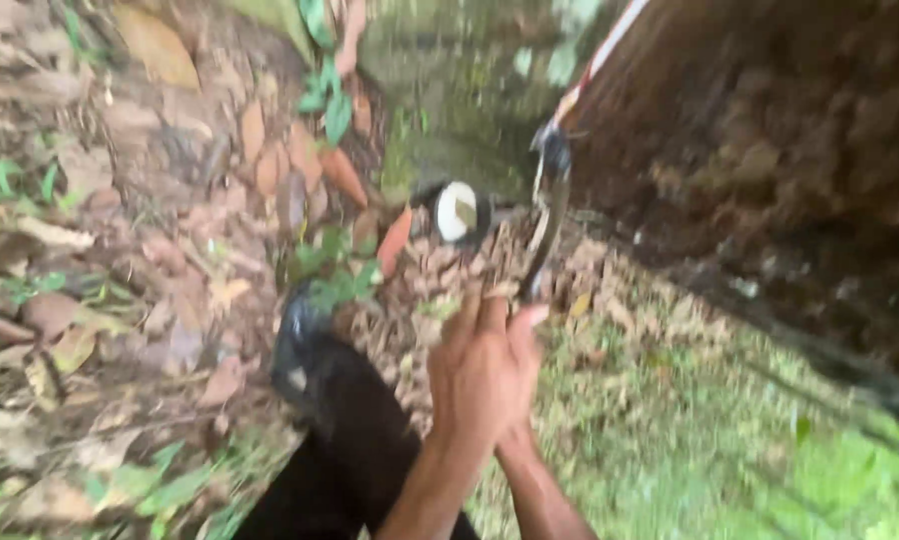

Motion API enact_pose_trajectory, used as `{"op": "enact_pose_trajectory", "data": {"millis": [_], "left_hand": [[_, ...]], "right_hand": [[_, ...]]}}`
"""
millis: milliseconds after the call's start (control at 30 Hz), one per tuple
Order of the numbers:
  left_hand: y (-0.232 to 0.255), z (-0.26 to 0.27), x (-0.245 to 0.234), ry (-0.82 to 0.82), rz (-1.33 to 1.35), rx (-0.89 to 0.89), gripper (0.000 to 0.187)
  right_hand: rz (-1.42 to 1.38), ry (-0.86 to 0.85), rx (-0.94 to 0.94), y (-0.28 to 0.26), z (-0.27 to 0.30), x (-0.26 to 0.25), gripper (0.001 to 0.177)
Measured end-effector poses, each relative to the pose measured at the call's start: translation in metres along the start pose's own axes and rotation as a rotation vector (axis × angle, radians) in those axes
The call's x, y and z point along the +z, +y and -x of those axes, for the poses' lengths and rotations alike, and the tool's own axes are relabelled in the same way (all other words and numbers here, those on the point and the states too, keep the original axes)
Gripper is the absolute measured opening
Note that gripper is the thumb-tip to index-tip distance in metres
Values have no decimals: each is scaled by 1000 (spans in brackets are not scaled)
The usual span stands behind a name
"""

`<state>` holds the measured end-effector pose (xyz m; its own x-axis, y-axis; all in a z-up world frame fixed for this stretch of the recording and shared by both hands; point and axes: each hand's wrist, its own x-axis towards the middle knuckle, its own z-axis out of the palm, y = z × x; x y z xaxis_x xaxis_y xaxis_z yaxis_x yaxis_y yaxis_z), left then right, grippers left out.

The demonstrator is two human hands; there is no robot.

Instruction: The recorder is harvesting latex from a rubber tree by scoring the bark and collecting the white sap in a cup.

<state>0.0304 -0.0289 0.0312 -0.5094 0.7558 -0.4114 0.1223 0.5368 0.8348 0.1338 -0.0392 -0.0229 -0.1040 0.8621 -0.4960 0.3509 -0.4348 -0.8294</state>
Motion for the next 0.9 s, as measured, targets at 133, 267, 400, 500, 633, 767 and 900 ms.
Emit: {"op": "enact_pose_trajectory", "data": {"millis": [133, 267, 400, 500, 633, 767, 900], "left_hand": [[-33, -11, 49, -63, -21, 114, 19], [-64, 10, 108, 26, 44, 97, 32], [-51, 26, 120, -76, 236, -153, 30], [-32, 3, 103, 122, 133, 104, 20], [-42, -7, 117, 374, 208, 109, 30], [-33, -4, 118, 177, 237, -61, 38], [-52, -7, 175, 365, 288, -9, 42]], "right_hand": [[-79, -76, 16, 2, -10, -10, 40], [-181, -132, 24, 5, -40, -21, 38], [-278, -256, 46, 7, -70, -22, 37], [-336, -289, 94, 25, -72, -43, 36], [-399, -351, 111, 43, -74, -67, 34], [238, -192, -154, 39, -76, -71, 34], [903, -161, -536, 61, -107, -102, 19]]}}
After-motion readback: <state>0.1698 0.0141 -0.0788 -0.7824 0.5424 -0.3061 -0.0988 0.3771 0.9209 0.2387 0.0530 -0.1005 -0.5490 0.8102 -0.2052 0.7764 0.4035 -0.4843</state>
